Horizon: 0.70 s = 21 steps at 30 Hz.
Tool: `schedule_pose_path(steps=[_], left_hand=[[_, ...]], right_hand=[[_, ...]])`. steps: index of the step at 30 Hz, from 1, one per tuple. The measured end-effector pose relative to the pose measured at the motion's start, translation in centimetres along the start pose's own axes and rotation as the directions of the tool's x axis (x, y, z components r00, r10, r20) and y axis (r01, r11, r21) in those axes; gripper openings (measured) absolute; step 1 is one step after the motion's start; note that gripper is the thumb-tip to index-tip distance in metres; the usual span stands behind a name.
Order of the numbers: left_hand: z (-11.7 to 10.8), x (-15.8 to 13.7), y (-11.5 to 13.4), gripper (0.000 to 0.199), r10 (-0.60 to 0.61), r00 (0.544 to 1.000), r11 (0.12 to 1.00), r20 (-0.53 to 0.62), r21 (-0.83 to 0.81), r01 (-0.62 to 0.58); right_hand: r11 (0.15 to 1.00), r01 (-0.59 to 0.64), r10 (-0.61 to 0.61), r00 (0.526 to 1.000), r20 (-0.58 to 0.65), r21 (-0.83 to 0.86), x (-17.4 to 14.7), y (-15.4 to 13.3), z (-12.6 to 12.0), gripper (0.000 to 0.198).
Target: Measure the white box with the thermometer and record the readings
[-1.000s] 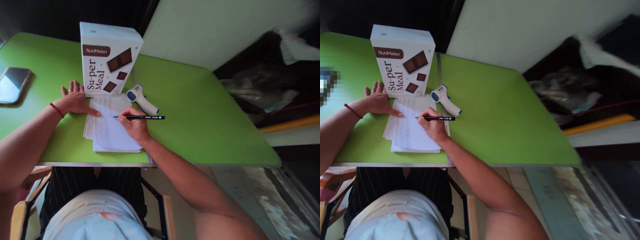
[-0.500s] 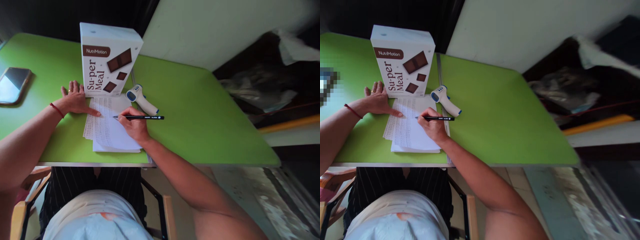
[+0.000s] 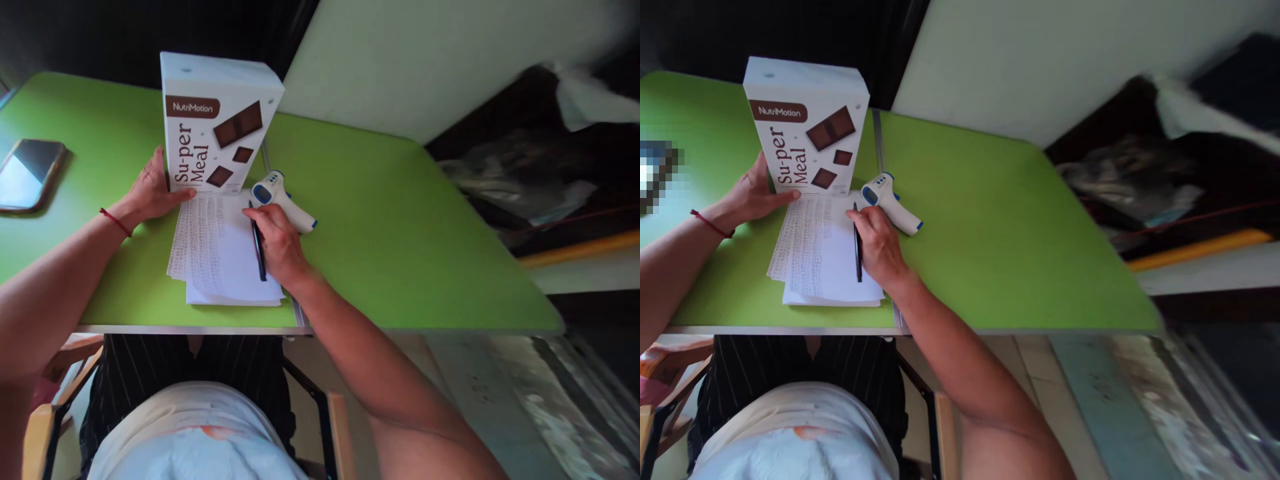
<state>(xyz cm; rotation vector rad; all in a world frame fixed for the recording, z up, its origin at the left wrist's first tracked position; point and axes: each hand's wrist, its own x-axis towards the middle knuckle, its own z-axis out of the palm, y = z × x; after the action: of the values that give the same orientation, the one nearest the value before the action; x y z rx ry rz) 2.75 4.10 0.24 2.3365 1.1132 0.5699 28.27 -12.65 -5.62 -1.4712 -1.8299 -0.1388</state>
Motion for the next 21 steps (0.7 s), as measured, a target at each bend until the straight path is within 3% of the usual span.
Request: schedule_pose_path(steps=[4, 13, 18, 21], left_hand=[[0.7, 0.7, -1.2, 0.102, 0.049, 0.991, 0.956, -0.126, -0.282, -0.083], [0.4, 0.5, -0.2, 0.104, -0.019, 0.987, 0.895, -0.162, -0.443, -0.056], [0.7, 0.7, -1.1, 0.085, 0.085, 0.978, 0.831, -0.191, -0.528, -0.175], [0.9, 0.8, -1.5, 0.078, 0.119, 0.972, 0.81, -0.205, -0.546, -0.214]], right_hand=[[0.996, 0.017, -0.009, 0.996, 0.091, -0.087, -0.1, 0.4, 0.5, 0.048], [0.995, 0.002, 0.011, 0.99, 0.139, -0.098, 0.0, -0.2, 0.5, 0.046], [0.989, -0.011, 0.015, 1.0, 0.021, -0.146, 0.6, 0.5, -0.5, 0.037], [0.959, -0.144, 0.144, 0.989, -0.018, -0.244, 1.9, 2.1, -1.7, 0.026]])
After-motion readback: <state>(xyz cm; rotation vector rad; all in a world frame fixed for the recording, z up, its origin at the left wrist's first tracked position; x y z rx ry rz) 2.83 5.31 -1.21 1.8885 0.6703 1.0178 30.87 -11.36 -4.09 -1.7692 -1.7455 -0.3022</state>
